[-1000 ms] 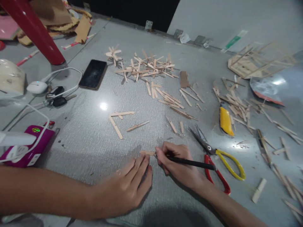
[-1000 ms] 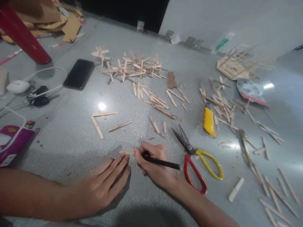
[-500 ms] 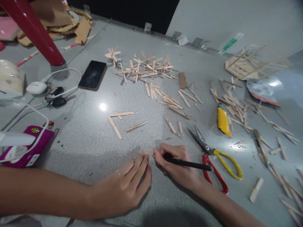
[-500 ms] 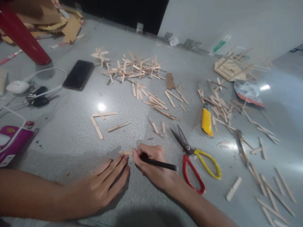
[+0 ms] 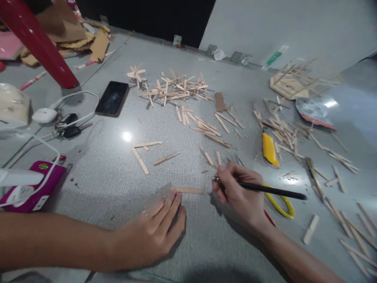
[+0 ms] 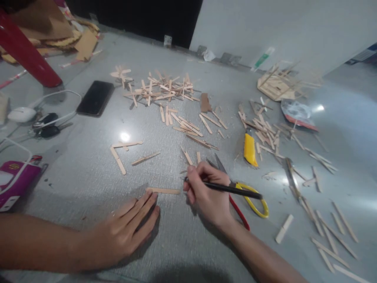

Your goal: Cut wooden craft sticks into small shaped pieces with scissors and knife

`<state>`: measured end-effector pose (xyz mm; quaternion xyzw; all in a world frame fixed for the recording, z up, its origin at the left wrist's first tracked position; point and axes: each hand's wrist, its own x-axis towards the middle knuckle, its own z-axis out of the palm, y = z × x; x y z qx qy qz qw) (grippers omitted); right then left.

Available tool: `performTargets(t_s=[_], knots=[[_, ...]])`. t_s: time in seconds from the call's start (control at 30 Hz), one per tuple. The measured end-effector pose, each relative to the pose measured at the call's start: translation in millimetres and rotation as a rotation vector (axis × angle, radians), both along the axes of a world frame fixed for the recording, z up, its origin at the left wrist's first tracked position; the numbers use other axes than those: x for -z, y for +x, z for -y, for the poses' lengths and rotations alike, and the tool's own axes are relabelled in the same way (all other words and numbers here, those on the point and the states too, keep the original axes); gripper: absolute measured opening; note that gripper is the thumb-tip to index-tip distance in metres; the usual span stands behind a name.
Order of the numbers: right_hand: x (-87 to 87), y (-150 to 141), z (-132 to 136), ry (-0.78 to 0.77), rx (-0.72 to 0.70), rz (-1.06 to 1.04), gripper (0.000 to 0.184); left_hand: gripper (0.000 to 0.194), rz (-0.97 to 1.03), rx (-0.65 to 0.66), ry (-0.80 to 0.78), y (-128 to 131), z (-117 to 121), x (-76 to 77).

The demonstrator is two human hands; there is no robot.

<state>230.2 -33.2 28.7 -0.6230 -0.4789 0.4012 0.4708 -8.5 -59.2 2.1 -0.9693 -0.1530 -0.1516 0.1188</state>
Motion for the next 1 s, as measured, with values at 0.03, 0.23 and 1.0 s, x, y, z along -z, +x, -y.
performTargets(t_s=[0.03, 0.23, 1.0], knots=[[1.9, -2.1, 2.1, -0.02, -0.076, 0.036, 0.048, 0.038, 0.004, -0.001, -0.002, 0.1, 0.0, 0.2], [21.6, -10.3, 11.6, -0.165, -0.391, 0.163, 0.042, 0.038, 0.015, 0.001, -0.028, 1.2, -0.3, 1.0], [22.2, -10.6, 12.7, -0.12, -0.409, 0.263, 0.044, 0.038, 0.061, 0.009, -0.127, 2.0, -2.2, 3.9]])
